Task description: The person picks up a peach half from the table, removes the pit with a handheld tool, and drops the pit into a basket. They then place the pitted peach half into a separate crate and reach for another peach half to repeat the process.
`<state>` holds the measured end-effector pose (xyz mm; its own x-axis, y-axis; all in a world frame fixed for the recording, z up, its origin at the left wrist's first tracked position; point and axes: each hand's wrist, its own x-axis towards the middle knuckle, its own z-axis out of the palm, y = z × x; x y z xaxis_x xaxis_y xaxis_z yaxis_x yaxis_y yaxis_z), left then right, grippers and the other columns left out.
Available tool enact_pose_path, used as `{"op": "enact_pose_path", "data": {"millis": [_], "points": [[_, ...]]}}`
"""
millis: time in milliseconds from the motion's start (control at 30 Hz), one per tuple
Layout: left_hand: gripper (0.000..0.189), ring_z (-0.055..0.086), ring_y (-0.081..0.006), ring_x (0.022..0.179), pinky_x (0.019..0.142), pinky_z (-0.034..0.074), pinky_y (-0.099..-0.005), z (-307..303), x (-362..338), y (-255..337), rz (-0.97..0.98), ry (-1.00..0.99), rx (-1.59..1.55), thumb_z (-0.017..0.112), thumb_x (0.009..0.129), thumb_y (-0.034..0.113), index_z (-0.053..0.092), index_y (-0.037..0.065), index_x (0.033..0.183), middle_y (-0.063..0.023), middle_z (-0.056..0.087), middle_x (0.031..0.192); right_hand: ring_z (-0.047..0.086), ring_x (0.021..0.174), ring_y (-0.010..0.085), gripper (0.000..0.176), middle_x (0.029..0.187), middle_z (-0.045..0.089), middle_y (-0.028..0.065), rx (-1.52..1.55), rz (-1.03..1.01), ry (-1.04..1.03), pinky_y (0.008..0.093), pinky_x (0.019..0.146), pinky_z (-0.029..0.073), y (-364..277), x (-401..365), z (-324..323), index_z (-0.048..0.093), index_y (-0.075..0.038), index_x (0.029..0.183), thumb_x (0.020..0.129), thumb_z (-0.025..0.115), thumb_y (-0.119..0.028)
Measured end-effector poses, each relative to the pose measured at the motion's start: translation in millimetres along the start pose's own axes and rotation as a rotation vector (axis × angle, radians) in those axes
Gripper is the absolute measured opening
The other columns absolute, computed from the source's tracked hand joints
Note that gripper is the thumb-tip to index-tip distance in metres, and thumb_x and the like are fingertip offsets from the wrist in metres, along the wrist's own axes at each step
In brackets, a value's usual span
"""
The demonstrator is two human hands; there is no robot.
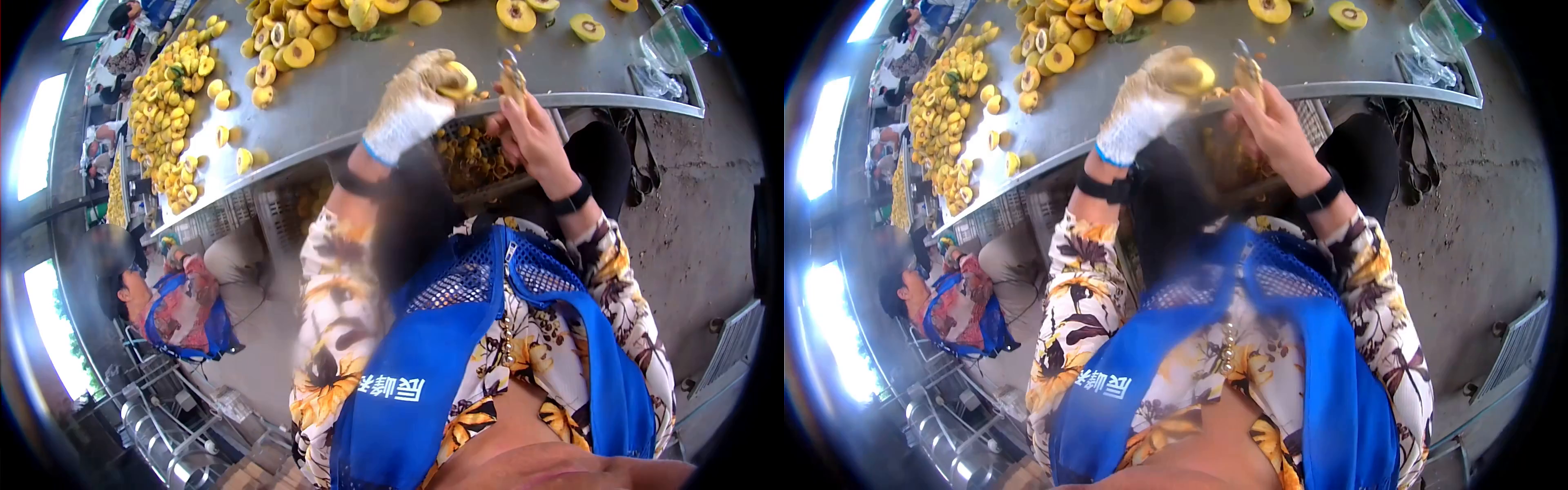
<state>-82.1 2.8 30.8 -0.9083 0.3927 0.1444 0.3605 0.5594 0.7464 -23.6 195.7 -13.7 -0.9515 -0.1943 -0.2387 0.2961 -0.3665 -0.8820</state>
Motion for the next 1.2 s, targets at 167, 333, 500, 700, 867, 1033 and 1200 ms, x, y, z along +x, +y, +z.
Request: {"op": "enact_pose_path", "data": {"millis": [167, 333, 500, 700, 867, 1033, 1200], "points": [[0.036, 0.049, -0.0266, 0.116, 0.09, 0.046, -0.0339, 19.3, -58.8, 17.5, -0.125, 0.187, -0.438, 0.063, 0.078, 0.005, 0.057, 0.009, 0.113, -0.0136, 0.049, 0.128, 0.046, 0.065, 0.0055, 0.026, 0.078, 0.053, -0.0005, 0.127, -0.099, 0.04, 0.0196, 0.057, 0.038, 39.1, 12.4, 37.2, 0.052, -0.004, 0.108, 0.094, 0.052, -0.026], [0.037, 0.058, -0.0161, 0.087, 0.078, 0.048, -0.0279, 60.5, -62.7, 17.4, -0.233, 0.589, -0.808, 0.058, 0.089, 0.034, 0.055, 0.005, 0.112, -0.0063, 0.059, 0.098, 0.042, 0.043, 0.0104, 0.021, 0.059, 0.047, -0.0001, -0.051, -0.076, 0.145, 0.0245, 0.041, 0.035, 43.1, -0.9, 62.8, 0.051, -0.005, 0.101, 0.093, 0.054, -0.024], [0.037, 0.06, -0.0156, 0.079, 0.071, 0.051, -0.0273, 60.6, -61.8, -17.3, -0.393, 0.65, -1.028, 0.055, 0.091, 0.036, 0.057, 0.003, 0.106, -0.0066, 0.061, 0.091, 0.059, 0.064, 0.0392, 0.026, 0.07, 0.059, 0.0222, -0.925, -0.354, 0.162, 0.0382, 0.059, 0.048, 43.7, -14.6, 50.2, 0.051, 0.001, 0.096, 0.087, 0.06, -0.022], [0.026, 0.06, -0.0134, 0.074, 0.066, 0.049, -0.0247, 69.3, -62.9, -42.4, -0.358, 0.58, -1.067, 0.054, 0.092, 0.024, 0.059, 0.002, 0.105, -0.0075, 0.063, 0.092, 0.056, 0.069, 0.0446, 0.024, 0.069, 0.057, 0.0255, -1.012, -0.257, -0.051, 0.0459, 0.056, 0.044, 37.6, -32.2, 49.1, 0.047, 0.0, 0.092, 0.085, 0.06, -0.019], [0.024, 0.058, -0.0108, 0.065, 0.059, 0.047, -0.0227, 62.8, -62.1, -22.3, -0.244, 0.689, -0.899, 0.058, 0.09, 0.02, 0.061, 0.0, 0.102, -0.0059, 0.064, 0.08, 0.056, 0.07, 0.0451, 0.023, 0.068, 0.056, 0.027, -1.146, -0.271, -0.054, 0.0486, 0.057, 0.043, 39.3, -36.8, 53.6, 0.043, 0.002, 0.09, 0.086, 0.057, -0.015], [0.023, 0.056, -0.0114, 0.054, 0.05, 0.045, -0.0233, 60.8, -64.3, -20.4, -0.501, 0.634, -1.025, 0.06, 0.089, 0.02, 0.061, -0.001, 0.096, -0.0067, 0.062, 0.071, 0.055, 0.07, 0.0463, 0.021, 0.069, 0.055, 0.0283, -1.03, -0.192, -0.168, 0.0479, 0.059, 0.044, 51.0, -34.8, 48.8, 0.043, 0.004, 0.089, 0.086, 0.055, -0.013], [0.021, 0.056, -0.0135, 0.053, 0.047, 0.044, -0.0248, 76.1, -69.8, -40.1, -0.241, 0.635, -0.875, 0.062, 0.087, 0.02, 0.06, -0.001, 0.091, -0.0087, 0.061, 0.068, 0.053, 0.048, 0.0283, 0.019, 0.06, 0.053, 0.0167, -0.896, -0.037, -0.217, 0.036, 0.046, 0.042, 55.1, -33.5, 48.3, 0.045, 0.001, 0.09, 0.089, 0.053, -0.016]]}}
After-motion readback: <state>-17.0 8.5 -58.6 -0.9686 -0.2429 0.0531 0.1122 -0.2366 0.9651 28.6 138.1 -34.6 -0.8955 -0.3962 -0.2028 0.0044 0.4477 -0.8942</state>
